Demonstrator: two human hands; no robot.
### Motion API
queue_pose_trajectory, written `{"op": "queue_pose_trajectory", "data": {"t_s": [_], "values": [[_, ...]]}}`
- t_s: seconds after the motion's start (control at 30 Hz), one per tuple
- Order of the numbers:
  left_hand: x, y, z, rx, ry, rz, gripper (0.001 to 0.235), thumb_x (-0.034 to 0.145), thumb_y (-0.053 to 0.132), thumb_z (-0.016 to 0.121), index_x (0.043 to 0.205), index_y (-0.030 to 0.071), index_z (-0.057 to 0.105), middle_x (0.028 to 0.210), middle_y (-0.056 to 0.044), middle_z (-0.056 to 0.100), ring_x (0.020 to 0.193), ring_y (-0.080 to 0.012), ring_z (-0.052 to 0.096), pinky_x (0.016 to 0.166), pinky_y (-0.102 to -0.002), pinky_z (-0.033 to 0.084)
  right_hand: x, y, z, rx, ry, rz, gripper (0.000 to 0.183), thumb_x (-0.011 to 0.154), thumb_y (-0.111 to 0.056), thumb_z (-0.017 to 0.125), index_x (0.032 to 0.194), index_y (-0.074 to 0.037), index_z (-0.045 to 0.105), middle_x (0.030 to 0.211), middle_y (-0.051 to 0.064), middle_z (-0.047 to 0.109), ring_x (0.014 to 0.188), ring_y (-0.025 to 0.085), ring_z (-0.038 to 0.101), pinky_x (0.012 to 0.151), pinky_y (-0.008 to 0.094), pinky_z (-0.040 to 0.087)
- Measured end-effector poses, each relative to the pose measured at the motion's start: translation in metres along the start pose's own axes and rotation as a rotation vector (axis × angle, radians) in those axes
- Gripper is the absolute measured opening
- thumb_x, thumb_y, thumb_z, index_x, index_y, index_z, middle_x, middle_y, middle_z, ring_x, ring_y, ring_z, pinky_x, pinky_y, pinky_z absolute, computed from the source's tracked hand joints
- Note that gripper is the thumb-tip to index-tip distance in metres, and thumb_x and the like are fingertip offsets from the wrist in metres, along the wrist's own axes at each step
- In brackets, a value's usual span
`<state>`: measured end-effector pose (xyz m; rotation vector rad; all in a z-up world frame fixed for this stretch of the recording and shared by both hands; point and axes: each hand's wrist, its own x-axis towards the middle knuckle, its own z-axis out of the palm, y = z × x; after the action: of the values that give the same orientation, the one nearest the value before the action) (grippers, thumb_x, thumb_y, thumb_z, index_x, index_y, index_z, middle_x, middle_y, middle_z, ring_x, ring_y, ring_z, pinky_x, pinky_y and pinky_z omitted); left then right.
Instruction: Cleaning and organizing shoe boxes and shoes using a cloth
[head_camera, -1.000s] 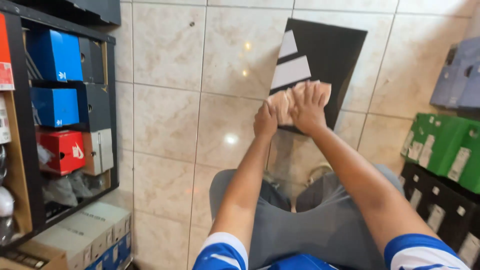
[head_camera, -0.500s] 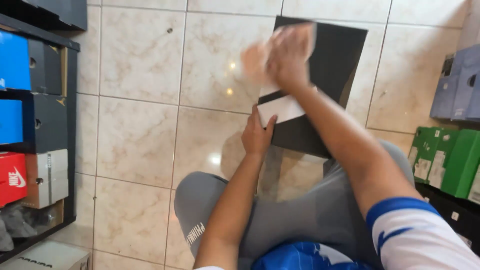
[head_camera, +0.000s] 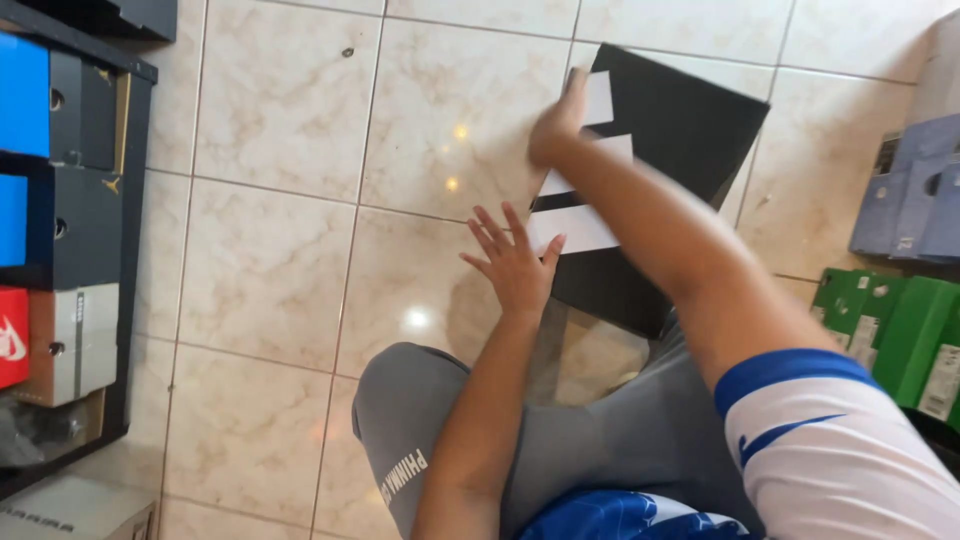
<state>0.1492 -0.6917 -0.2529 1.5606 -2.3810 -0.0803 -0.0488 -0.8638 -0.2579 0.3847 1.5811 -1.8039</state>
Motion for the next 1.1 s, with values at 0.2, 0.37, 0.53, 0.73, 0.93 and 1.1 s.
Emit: {"op": "queue_pose_trajectory", "data": {"t_s": [0.2,0.37,0.53,0.73,0.93,1.1], "values": [[0.003,-0.003,0.001,-0.083,0.065,-0.024,0.118,0.077,0.067,0.075,0.165,0.013,0.018,0.164,-0.035,0.023,0.148,-0.0561,0.029,0.094,-0.079,0.042,0.013,0.071,-0.081,-1.291,-0.833,-0.957,0.05,0.092,-0.058,0.03,0.121,-0.03,0.06,0.132,-0.012,0.061,0.125,0.016,0.057,0.105,0.047,0.037],[0.013,0.001,0.004,-0.353,0.014,-0.068,0.1,0.089,0.067,0.063,0.163,0.009,0.028,0.158,-0.03,0.037,0.126,-0.0495,0.059,0.079,-0.059,0.06,0.168,-0.052,-0.07,-1.257,-0.76,-2.404,0.013,0.102,-0.024,0.054,0.09,-0.022,0.058,0.106,-0.002,0.066,0.109,0.025,0.066,0.09,0.045,0.053],[0.008,-0.011,0.012,-0.356,-0.343,-0.148,0.085,0.091,0.079,0.045,0.156,0.026,0.043,0.12,-0.012,0.069,0.095,-0.0388,0.075,0.075,-0.054,0.06,0.153,-0.074,-0.115,-1.65,-0.189,-0.913,0.047,0.104,-0.066,0.04,0.129,-0.029,0.056,0.12,0.011,0.066,0.109,0.04,0.067,0.087,0.058,0.051],[0.006,-0.017,0.016,-0.365,-0.496,-0.178,0.082,0.089,0.081,0.044,0.156,0.034,0.039,0.115,-0.011,0.069,0.098,-0.0401,0.074,0.079,-0.056,0.058,0.342,-0.033,-0.226,-1.764,0.033,-2.07,0.013,0.088,-0.034,0.058,0.09,-0.022,0.053,0.074,0.004,0.051,0.057,0.023,0.054,0.048,0.038,0.037],[0.018,-0.012,0.009,-0.367,-0.469,-0.172,0.081,0.091,0.081,0.04,0.156,0.032,0.038,0.112,-0.008,0.067,0.096,-0.0369,0.074,0.08,-0.052,0.059,0.194,-0.091,-0.192,-1.677,0.023,-1.727,0.021,0.086,-0.031,0.064,0.103,-0.018,0.061,0.1,0.01,0.062,0.054,0.034,0.066,0.041,0.044,0.048],[0.021,-0.006,-0.008,-0.372,-0.415,-0.159,0.068,0.1,0.068,0.04,0.154,0.027,0.041,0.107,-0.012,0.066,0.091,-0.0399,0.074,0.078,-0.054,0.059,0.018,-0.032,-0.144,-1.366,-0.332,-1.584,0.077,0.086,-0.006,0.063,0.161,-0.009,0.043,0.16,0.034,0.03,0.142,0.059,0.037,0.115,0.065,0.026]]}}
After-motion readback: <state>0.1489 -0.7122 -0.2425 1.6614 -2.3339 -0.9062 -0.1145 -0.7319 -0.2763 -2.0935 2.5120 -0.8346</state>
